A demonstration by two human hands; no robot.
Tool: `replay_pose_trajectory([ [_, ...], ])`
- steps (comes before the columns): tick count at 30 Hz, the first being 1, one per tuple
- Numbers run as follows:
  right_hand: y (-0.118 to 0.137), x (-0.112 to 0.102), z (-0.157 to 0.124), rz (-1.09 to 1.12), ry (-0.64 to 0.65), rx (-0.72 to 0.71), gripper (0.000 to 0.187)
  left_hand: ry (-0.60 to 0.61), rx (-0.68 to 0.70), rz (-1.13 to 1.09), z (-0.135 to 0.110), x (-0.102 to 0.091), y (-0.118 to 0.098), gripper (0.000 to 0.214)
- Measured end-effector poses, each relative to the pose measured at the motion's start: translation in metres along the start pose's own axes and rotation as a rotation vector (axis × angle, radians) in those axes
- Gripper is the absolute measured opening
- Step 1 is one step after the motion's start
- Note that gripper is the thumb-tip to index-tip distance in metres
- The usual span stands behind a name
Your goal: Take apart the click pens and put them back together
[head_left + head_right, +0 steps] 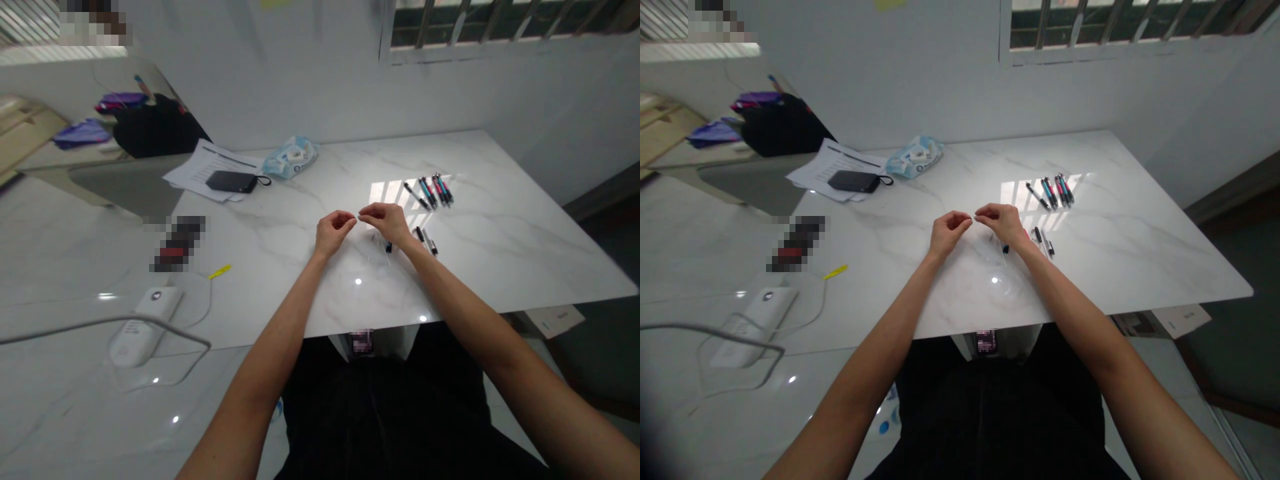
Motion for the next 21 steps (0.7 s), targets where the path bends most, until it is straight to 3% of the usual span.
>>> replay_pose_trajectory([
  [6, -0.0071, 0.0033, -0.0064, 0.145, -0.013, 0.042, 0.025, 0.048, -0.011, 0.027, -0.0017, 0.0047, -0.0036, 0.026],
  [21, -0.0061, 0.0011, -0.0053, 0.138, 0.070, 0.054, 0.033, 0.025, 0.007, 0.026, -0.0009, 0.0021, -0.0039, 0.030],
])
Point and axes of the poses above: each hand's wrist, its own z-axis towards the middle knuckle, its own x-axis out of the palm, y = z × x, the point moved 2 cm from there along z, towards the middle knuckle, and after that the axes turned 1 degree about -x, right-handed, at the moved point
